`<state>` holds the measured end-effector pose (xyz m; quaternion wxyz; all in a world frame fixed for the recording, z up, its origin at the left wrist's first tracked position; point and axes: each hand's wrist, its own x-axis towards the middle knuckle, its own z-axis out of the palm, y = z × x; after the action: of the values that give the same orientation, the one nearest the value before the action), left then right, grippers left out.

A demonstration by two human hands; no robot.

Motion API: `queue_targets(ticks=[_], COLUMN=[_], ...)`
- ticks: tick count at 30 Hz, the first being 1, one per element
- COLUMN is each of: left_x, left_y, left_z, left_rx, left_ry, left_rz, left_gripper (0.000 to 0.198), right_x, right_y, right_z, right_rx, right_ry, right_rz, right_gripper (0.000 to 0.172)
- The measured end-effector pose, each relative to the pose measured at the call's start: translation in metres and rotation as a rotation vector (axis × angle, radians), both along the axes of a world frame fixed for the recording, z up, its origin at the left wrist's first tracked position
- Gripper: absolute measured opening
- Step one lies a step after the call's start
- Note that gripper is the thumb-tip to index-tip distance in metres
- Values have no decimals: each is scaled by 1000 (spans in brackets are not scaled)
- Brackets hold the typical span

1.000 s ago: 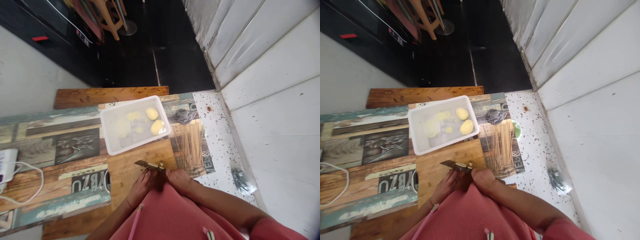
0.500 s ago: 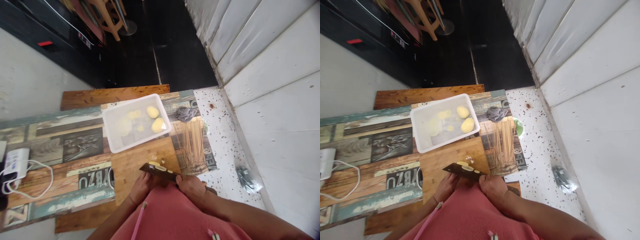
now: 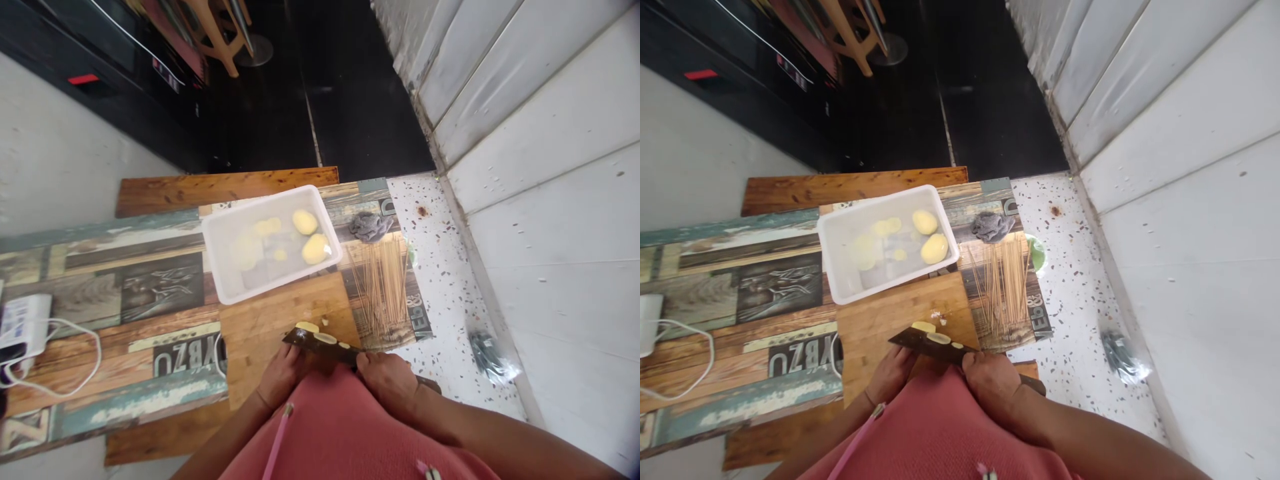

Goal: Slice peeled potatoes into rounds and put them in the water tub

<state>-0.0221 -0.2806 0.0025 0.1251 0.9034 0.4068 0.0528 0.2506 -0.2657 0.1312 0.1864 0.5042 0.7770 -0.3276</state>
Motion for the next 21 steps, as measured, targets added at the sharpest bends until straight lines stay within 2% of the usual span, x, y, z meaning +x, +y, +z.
queue_targets(ticks=[9,21], left_x=[-1,-1], left_y=[0,3], left_z=[-5,-12], left_rx=[-32,196], left_ry=[-17,-9], left_rz=[-11,-56], left_gripper=[33,38], right_x=[-6,-24], right_y=[15,28], right_z=[-4,-39], right_rx=[-80,-59], right_ry=[-23,14], right_rz=[20,50], right_gripper=[19,21])
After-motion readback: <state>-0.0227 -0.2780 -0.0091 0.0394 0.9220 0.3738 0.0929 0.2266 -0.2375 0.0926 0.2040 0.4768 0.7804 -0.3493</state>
